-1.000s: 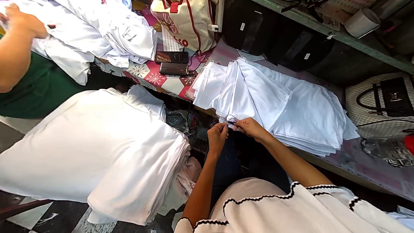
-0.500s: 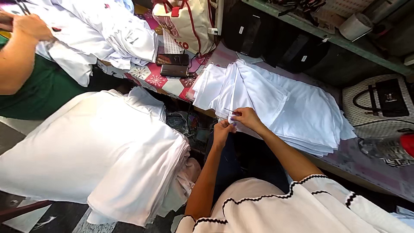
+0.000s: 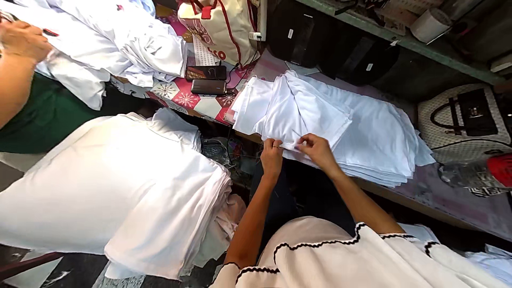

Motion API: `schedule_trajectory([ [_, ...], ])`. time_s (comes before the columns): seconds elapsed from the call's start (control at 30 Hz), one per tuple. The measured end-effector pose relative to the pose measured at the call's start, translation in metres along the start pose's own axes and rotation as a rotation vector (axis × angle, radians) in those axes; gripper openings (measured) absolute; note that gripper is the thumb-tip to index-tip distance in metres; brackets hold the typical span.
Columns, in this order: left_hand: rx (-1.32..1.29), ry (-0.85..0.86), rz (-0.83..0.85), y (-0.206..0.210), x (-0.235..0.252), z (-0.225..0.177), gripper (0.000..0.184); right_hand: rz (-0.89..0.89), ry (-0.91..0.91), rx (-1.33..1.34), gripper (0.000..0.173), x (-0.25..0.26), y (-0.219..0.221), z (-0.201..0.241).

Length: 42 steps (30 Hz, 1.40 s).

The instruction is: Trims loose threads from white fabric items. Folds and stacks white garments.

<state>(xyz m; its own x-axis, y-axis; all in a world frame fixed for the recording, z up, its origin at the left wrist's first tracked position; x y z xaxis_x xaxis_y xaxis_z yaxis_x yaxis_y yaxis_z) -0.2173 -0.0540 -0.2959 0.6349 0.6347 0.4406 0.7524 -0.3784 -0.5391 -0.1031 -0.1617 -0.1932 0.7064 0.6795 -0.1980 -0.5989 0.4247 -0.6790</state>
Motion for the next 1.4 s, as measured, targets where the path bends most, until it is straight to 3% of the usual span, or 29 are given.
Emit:
schedule_trajectory([
  [0.07,0.022,0.109,-0.058,-0.003,-0.002,0.015,0.009,0.105,0.077,-0.182,0.036,0.004,0.017,-0.011],
  [0.13,0.062,0.084,-0.011,-0.026,-0.012,0.038,0.012,0.143,0.125,-0.318,0.040,0.004,0.020,-0.019],
  [0.23,0.160,-0.241,0.074,-0.077,-0.029,0.083,0.018,0.112,0.138,-0.331,0.034,0.007,0.017,-0.029],
  [0.3,0.266,-0.565,0.194,-0.105,-0.023,0.076,0.024,0.119,0.154,-0.311,0.031,0.009,0.017,-0.028],
  [0.33,0.282,-0.613,0.203,-0.109,-0.018,0.064,0.025,0.122,0.157,-0.300,0.031,0.010,0.018,-0.028],
  [0.4,0.240,-0.433,0.102,-0.094,-0.009,0.037,0.029,0.108,0.130,-0.258,0.029,0.011,0.019,-0.027],
  [0.47,0.180,-0.112,0.007,-0.060,0.001,0.008,0.037,-0.010,0.013,-0.202,0.026,0.006,0.016,-0.026],
  [0.57,0.216,0.307,-0.219,-0.014,0.010,-0.002,0.019,-0.372,-0.318,-0.271,0.020,-0.011,-0.004,-0.026],
  [0.67,0.184,0.388,-0.326,-0.013,0.014,0.018,0.015,-0.555,-0.436,-0.423,0.018,-0.013,-0.033,-0.047],
  [0.73,0.184,0.367,-0.259,-0.014,0.005,0.027,0.012,-0.388,-0.258,-0.542,0.022,-0.010,-0.043,-0.064],
  [0.8,0.220,0.213,-0.076,-0.020,-0.013,0.031,0.014,-0.117,0.029,-0.577,0.031,-0.007,-0.051,-0.064],
  [0.87,0.193,-0.052,0.078,-0.036,-0.022,0.026,0.020,-0.095,0.105,-0.558,0.030,-0.007,-0.062,-0.045],
  [0.9,0.162,-0.118,0.049,-0.044,-0.024,0.020,0.020,-0.134,0.082,-0.513,0.028,-0.010,-0.065,-0.033],
  [0.97,0.078,-0.095,-0.053,-0.049,-0.020,-0.001,0.018,-0.159,-0.010,-0.335,0.025,-0.011,-0.060,-0.014],
  [1.03,-0.011,0.017,-0.033,-0.035,-0.009,-0.017,0.025,-0.033,-0.078,-0.118,0.022,-0.004,-0.039,-0.004],
  [1.17,0.047,0.120,-0.041,-0.006,0.008,0.007,0.020,0.299,0.061,-0.002,0.027,0.023,0.007,-0.015],
  [1.3,0.063,-0.090,0.051,-0.039,0.009,-0.003,0.020,0.264,0.184,0.100,0.025,0.029,0.005,-0.028],
  [1.4,0.030,0.036,-0.067,-0.037,0.007,-0.022,0.019,0.289,0.250,0.209,0.024,0.028,0.007,-0.024],
])
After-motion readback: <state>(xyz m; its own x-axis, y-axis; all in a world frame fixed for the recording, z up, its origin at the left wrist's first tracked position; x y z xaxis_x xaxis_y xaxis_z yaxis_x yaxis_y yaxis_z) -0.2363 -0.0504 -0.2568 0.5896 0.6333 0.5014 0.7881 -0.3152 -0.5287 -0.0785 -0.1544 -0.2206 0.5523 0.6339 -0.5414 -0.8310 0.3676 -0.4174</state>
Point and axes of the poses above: each hand's wrist, its own x-axis towards the middle knuckle, its own y-axis out of the palm, z = x × y, the point moved 2 cm from there along x, towards the middle knuckle, and after that the axes turned 8 degrees about y, right-handed, at the moved point
